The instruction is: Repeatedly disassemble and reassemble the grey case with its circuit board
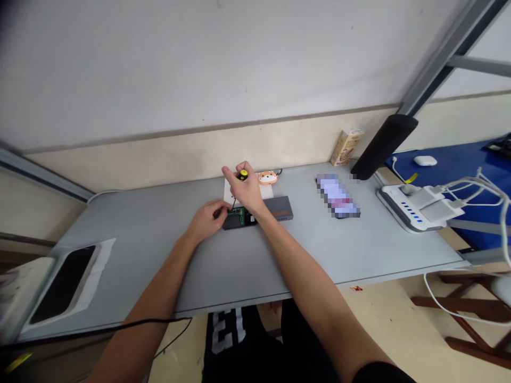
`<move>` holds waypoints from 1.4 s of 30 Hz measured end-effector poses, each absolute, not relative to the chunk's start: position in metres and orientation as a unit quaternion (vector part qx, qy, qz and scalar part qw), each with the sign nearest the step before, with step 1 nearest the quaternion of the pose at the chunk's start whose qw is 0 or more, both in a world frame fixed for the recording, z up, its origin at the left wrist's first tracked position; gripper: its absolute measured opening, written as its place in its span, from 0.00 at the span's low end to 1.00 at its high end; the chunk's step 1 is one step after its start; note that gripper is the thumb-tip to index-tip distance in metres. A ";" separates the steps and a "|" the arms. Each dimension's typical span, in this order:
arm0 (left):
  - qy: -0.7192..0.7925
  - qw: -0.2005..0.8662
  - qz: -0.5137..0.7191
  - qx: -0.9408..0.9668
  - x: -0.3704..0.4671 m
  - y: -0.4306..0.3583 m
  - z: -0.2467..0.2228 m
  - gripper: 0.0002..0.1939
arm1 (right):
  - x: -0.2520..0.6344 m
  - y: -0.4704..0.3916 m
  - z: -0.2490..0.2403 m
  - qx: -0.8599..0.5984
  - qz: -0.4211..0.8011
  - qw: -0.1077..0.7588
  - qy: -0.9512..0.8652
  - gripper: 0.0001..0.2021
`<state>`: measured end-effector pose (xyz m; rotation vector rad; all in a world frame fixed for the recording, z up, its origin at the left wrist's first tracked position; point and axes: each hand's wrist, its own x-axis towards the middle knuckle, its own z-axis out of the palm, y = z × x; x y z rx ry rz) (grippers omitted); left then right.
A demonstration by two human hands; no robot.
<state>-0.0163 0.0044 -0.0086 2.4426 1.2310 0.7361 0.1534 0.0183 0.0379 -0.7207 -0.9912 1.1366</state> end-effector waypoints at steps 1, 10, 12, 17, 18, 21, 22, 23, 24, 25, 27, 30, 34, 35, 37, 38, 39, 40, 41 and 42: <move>0.428 0.156 0.259 0.851 -0.016 0.004 -0.009 0.09 | 0.152 0.019 0.038 -0.311 0.503 0.671 -0.447 0.24; 0.426 0.160 0.261 0.851 -0.017 0.005 -0.008 0.10 | 0.156 0.020 0.037 -0.285 0.561 0.650 -0.426 0.23; 0.426 0.161 0.261 0.851 -0.017 0.005 -0.008 0.10 | 0.158 0.020 0.037 -0.298 0.549 0.650 -0.433 0.26; 0.422 0.157 0.256 0.856 -0.017 0.005 -0.008 0.10 | 0.159 0.021 0.038 -0.316 0.524 0.652 -0.448 0.27; 0.421 0.155 0.256 0.856 -0.016 0.005 -0.008 0.10 | 0.159 0.022 0.038 -0.304 0.537 0.646 -0.449 0.28; 0.423 0.157 0.258 0.854 -0.016 0.005 -0.007 0.11 | 0.162 0.022 0.039 -0.282 0.565 0.626 -0.459 0.25; 0.424 0.157 0.258 0.853 -0.016 0.005 -0.007 0.10 | 0.163 0.021 0.040 -0.284 0.565 0.622 -0.461 0.23; 0.425 0.157 0.257 0.853 -0.016 0.005 -0.007 0.10 | 0.164 0.021 0.040 -0.289 0.565 0.621 -0.460 0.21; 0.426 0.156 0.256 0.854 -0.016 0.005 -0.007 0.10 | 0.164 0.020 0.040 -0.297 0.564 0.621 -0.456 0.21; 0.425 0.154 0.254 0.855 -0.017 0.005 -0.007 0.10 | 0.165 0.020 0.040 -0.309 0.559 0.623 -0.453 0.21; 0.424 0.149 0.251 0.857 -0.017 0.005 -0.008 0.10 | 0.164 0.019 0.039 -0.341 0.531 0.631 -0.451 0.24; 0.426 0.149 0.252 0.856 -0.017 0.005 -0.009 0.11 | 0.161 0.020 0.035 -0.390 0.455 0.643 -0.476 0.25; 0.432 0.157 0.265 0.848 -0.017 0.003 -0.009 0.11 | 0.158 0.021 0.031 -0.368 0.429 0.635 -0.526 0.21; 0.433 0.159 0.268 0.846 -0.016 0.001 -0.009 0.11 | 0.157 0.021 0.031 -0.356 0.435 0.633 -0.533 0.20; 0.435 0.157 0.268 0.845 -0.015 -0.002 -0.008 0.11 | 0.155 0.022 0.031 -0.340 0.452 0.639 -0.521 0.19; 0.436 0.153 0.266 0.846 -0.014 -0.004 -0.007 0.11 | 0.155 0.022 0.030 -0.341 0.462 0.645 -0.504 0.20; 0.437 0.146 0.264 0.848 -0.014 -0.006 -0.007 0.11 | 0.155 0.022 0.029 -0.348 0.467 0.651 -0.487 0.22; 0.438 0.138 0.262 0.849 -0.013 -0.007 -0.007 0.11 | 0.156 0.022 0.027 -0.360 0.464 0.655 -0.476 0.23; 0.439 0.130 0.260 0.850 -0.012 -0.009 -0.007 0.10 | 0.157 0.022 0.025 -0.374 0.450 0.657 -0.475 0.24; 0.440 0.122 0.259 0.851 -0.012 -0.010 -0.007 0.10 | 0.159 0.022 0.023 -0.388 0.426 0.657 -0.486 0.24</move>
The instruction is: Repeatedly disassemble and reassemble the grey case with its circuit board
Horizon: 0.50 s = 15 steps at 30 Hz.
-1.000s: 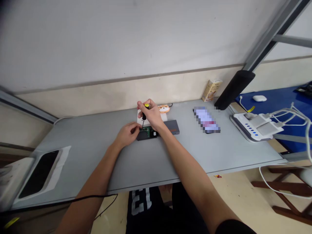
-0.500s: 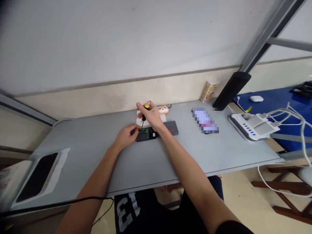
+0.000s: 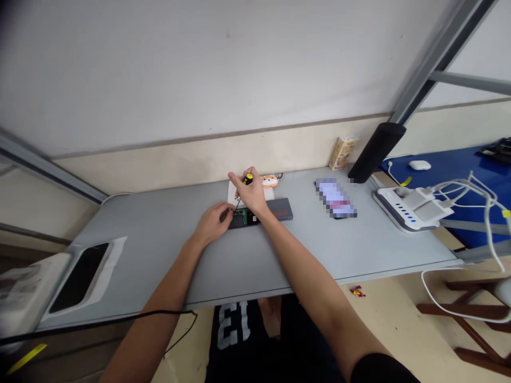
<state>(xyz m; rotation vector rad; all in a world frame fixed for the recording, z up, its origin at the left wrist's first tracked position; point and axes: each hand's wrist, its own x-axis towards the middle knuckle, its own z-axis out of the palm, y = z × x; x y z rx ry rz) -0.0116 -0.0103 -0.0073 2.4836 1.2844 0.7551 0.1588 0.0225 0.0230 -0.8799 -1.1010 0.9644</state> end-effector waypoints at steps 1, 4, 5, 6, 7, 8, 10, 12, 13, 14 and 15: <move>0.441 0.116 0.258 0.852 -0.011 -0.012 -0.008 0.10 | 0.160 0.022 0.022 -0.397 0.396 0.654 -0.508 0.22; 0.446 0.106 0.257 0.851 -0.009 -0.015 -0.008 0.10 | 0.166 0.019 0.024 -0.384 0.328 0.639 -0.581 0.15; 0.448 0.106 0.259 0.849 -0.009 -0.016 -0.008 0.10 | 0.168 0.016 0.028 -0.372 0.316 0.640 -0.594 0.13; 0.450 0.109 0.261 0.847 -0.009 -0.018 -0.008 0.10 | 0.171 0.011 0.033 -0.360 0.307 0.643 -0.603 0.11; 0.451 0.116 0.263 0.845 -0.010 -0.019 -0.008 0.10 | 0.176 0.006 0.039 -0.351 0.294 0.650 -0.607 0.10; 0.451 0.127 0.266 0.842 -0.011 -0.021 -0.008 0.11 | 0.183 -0.001 0.045 -0.355 0.272 0.647 -0.617 0.09; 0.453 0.163 0.272 0.833 -0.016 -0.023 -0.007 0.14 | 0.203 -0.017 0.055 -0.385 0.224 0.585 -0.678 0.09; 0.454 0.209 0.273 0.822 -0.023 -0.024 -0.007 0.23 | 0.228 -0.032 0.057 -0.426 0.164 0.448 -0.769 0.09; 0.453 0.231 0.267 0.819 -0.027 -0.023 -0.007 0.29 | 0.242 -0.039 0.056 -0.452 0.130 0.378 -0.798 0.09; 0.448 0.248 0.258 0.819 -0.031 -0.023 -0.008 0.35 | 0.256 -0.045 0.052 -0.474 0.105 0.311 -0.817 0.10; 0.441 0.260 0.250 0.822 -0.033 -0.022 -0.009 0.39 | 0.270 -0.051 0.047 -0.488 0.096 0.242 -0.833 0.15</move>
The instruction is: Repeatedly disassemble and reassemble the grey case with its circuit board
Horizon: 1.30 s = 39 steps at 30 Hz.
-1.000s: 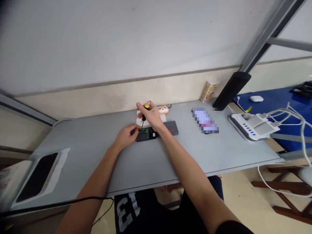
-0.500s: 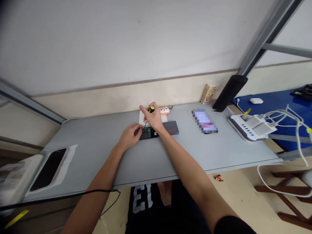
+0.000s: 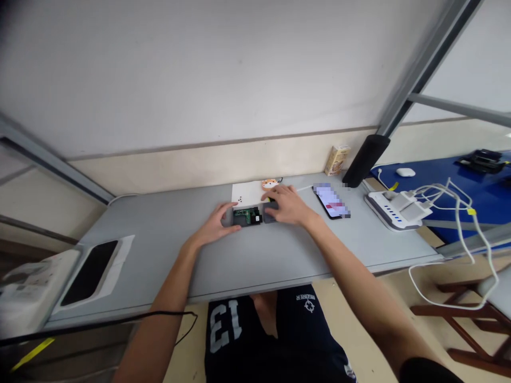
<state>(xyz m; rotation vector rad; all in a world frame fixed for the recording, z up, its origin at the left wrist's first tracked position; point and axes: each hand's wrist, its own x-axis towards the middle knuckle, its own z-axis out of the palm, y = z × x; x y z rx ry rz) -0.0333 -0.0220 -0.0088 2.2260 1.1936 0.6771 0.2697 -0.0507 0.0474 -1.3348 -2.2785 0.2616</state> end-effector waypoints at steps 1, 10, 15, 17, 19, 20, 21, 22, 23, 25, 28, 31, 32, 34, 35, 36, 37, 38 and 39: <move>0.433 0.267 0.244 0.826 -0.035 -0.021 -0.010 0.41 | 0.282 -0.055 0.042 -0.499 0.091 0.188 -0.841 0.21; 0.439 0.286 0.233 0.819 -0.033 -0.020 -0.011 0.45 | 0.322 -0.055 0.037 -0.516 0.177 0.123 -0.829 0.25; 0.451 0.272 0.242 0.815 -0.024 -0.022 -0.011 0.47 | 0.300 -0.051 0.040 -0.476 0.188 0.133 -0.849 0.25; 0.458 0.266 0.244 0.812 -0.020 -0.023 -0.013 0.47 | 0.291 -0.052 0.037 -0.472 0.169 0.132 -0.855 0.25; 0.460 0.258 0.243 0.814 -0.017 -0.025 -0.013 0.47 | 0.285 -0.053 0.031 -0.471 0.151 0.134 -0.858 0.25; 0.460 0.252 0.243 0.816 -0.016 -0.026 -0.013 0.46 | 0.282 -0.053 0.028 -0.471 0.145 0.138 -0.859 0.25; 0.460 0.245 0.244 0.818 -0.014 -0.026 -0.013 0.46 | 0.280 -0.053 0.026 -0.470 0.141 0.143 -0.859 0.25; 0.461 0.237 0.244 0.820 -0.013 -0.027 -0.013 0.46 | 0.277 -0.053 0.023 -0.469 0.138 0.150 -0.860 0.25; 0.462 0.230 0.244 0.821 -0.012 -0.027 -0.013 0.47 | 0.274 -0.053 0.021 -0.466 0.139 0.157 -0.860 0.25; 0.465 0.225 0.243 0.821 -0.010 -0.028 -0.013 0.51 | 0.267 -0.054 0.018 -0.455 0.149 0.169 -0.861 0.26; 0.466 0.229 0.245 0.819 -0.010 -0.028 -0.013 0.51 | 0.256 -0.056 0.021 -0.420 0.185 0.220 -0.861 0.25; 0.440 0.222 0.262 0.830 -0.010 -0.028 -0.012 0.42 | 0.250 -0.052 0.028 -0.412 0.223 0.400 -0.788 0.16; 0.426 0.220 0.271 0.834 -0.010 -0.028 -0.012 0.39 | 0.249 -0.048 0.030 -0.421 0.233 0.479 -0.734 0.14; 0.409 0.228 0.285 0.836 -0.009 -0.029 -0.012 0.35 | 0.247 -0.036 0.033 -0.437 0.258 0.615 -0.603 0.18; 0.407 0.235 0.290 0.834 -0.009 -0.030 -0.012 0.34 | 0.247 -0.030 0.032 -0.441 0.277 0.660 -0.541 0.21; 0.407 0.241 0.294 0.830 -0.009 -0.030 -0.011 0.33 | 0.247 -0.023 0.030 -0.446 0.302 0.686 -0.489 0.25; 0.407 0.246 0.298 0.828 -0.008 -0.031 -0.011 0.32 | 0.246 -0.017 0.026 -0.456 0.330 0.694 -0.449 0.28; 0.407 0.249 0.301 0.826 -0.008 -0.032 -0.010 0.31 | 0.245 -0.013 0.021 -0.474 0.357 0.685 -0.424 0.30; 0.406 0.249 0.303 0.825 -0.008 -0.033 -0.009 0.30 | 0.243 -0.010 0.015 -0.491 0.384 0.668 -0.407 0.32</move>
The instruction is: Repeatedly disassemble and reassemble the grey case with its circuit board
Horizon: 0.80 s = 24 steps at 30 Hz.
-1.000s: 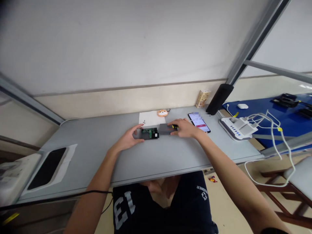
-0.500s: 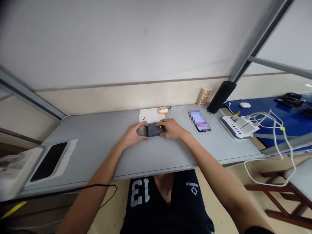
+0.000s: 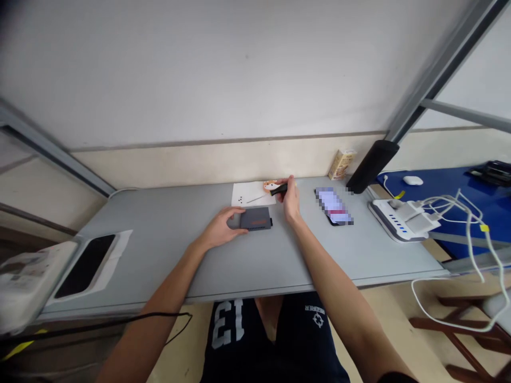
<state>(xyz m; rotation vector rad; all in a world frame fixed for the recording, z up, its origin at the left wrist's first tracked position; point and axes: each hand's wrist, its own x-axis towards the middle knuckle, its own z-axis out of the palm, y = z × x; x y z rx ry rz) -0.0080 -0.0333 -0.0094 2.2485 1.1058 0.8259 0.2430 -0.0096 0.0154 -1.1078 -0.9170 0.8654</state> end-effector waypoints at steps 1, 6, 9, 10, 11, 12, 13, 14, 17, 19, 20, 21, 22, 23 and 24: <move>0.407 0.247 0.303 0.826 -0.008 -0.034 -0.008 0.29 | 0.241 -0.008 0.010 -0.499 0.408 0.652 -0.399 0.31; 0.437 0.215 0.282 0.826 -0.007 -0.037 0.004 0.19 | 0.234 -0.012 -0.012 -0.506 0.420 0.599 -0.457 0.29; 0.460 0.209 0.270 0.820 -0.006 -0.035 0.008 0.17 | 0.234 -0.013 -0.017 -0.516 0.408 0.575 -0.487 0.28; 0.467 0.212 0.268 0.816 -0.006 -0.034 0.008 0.19 | 0.234 -0.013 -0.017 -0.514 0.407 0.571 -0.495 0.28; 0.473 0.217 0.268 0.811 -0.006 -0.034 0.008 0.20 | 0.234 -0.012 -0.018 -0.511 0.408 0.566 -0.502 0.28; 0.478 0.223 0.270 0.806 -0.005 -0.034 0.008 0.21 | 0.235 -0.012 -0.018 -0.508 0.410 0.561 -0.509 0.28; 0.481 0.229 0.273 0.801 -0.005 -0.034 0.008 0.22 | 0.235 -0.012 -0.018 -0.508 0.411 0.556 -0.514 0.27; 0.484 0.235 0.278 0.796 -0.005 -0.034 0.007 0.23 | 0.235 -0.013 -0.018 -0.507 0.413 0.550 -0.519 0.27; 0.493 0.251 0.292 0.780 -0.003 -0.035 0.006 0.24 | 0.234 -0.014 -0.016 -0.505 0.421 0.539 -0.527 0.27; 0.504 0.256 0.302 0.768 -0.002 -0.035 0.005 0.25 | 0.234 -0.015 -0.016 -0.501 0.427 0.534 -0.531 0.27; 0.509 0.258 0.307 0.762 -0.002 -0.035 0.004 0.25 | 0.233 -0.016 -0.015 -0.500 0.430 0.532 -0.532 0.27; 0.513 0.260 0.311 0.756 -0.002 -0.035 0.003 0.26 | 0.233 -0.016 -0.015 -0.501 0.432 0.530 -0.530 0.27; 0.517 0.262 0.317 0.751 -0.002 -0.035 0.002 0.26 | 0.233 -0.016 -0.014 -0.502 0.434 0.530 -0.528 0.27; 0.520 0.262 0.322 0.746 -0.002 -0.034 0.000 0.27 | 0.233 -0.016 -0.014 -0.502 0.436 0.532 -0.524 0.27; 0.524 0.262 0.326 0.742 -0.002 -0.033 -0.001 0.28 | 0.233 -0.016 -0.013 -0.502 0.437 0.538 -0.517 0.27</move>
